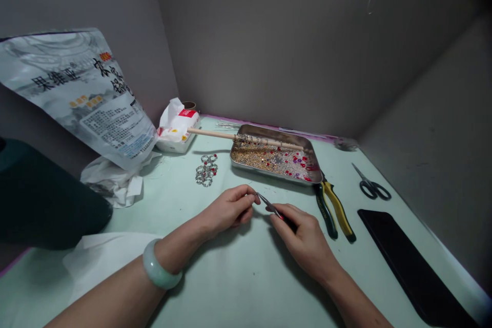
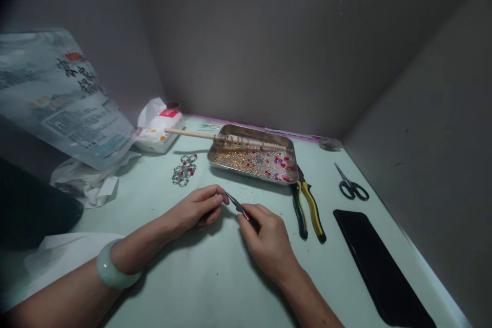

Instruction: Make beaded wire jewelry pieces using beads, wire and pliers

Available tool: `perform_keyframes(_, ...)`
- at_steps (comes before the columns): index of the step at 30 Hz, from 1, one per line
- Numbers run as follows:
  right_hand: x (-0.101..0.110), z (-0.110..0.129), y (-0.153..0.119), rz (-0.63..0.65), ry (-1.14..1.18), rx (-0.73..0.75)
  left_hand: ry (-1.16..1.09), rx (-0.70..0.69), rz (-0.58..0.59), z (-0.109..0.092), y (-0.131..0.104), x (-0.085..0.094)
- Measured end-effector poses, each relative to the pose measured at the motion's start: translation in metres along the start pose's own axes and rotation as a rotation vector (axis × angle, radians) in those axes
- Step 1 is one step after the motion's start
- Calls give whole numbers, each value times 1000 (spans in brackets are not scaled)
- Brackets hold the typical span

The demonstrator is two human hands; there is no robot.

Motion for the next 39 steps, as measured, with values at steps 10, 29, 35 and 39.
perform_keyframes(10,2,-1,1,-19,-49,0,106,-67,-23,8,6,-1)
perform_keyframes(29,0,1,-7,-239,-548,147,-145,-249,-288,8,10,8)
perform_keyframes(35,-14,22,-13,-89,-617,303,-143,-316,-422,-14,-8,15)
perform_keyframes(39,-11,26,-13,-202,-693,117,-145,-319,-470,-15,-26,12)
Point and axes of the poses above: each hand's wrist, its own y-axis towards the middle knuckle, its own x-axis out of the back of the hand, z = x × y, the point moved 2 cm from there along y, towards the middle knuckle, and after that the axes turned 7 degrees about -y, right-handed, at the moved point
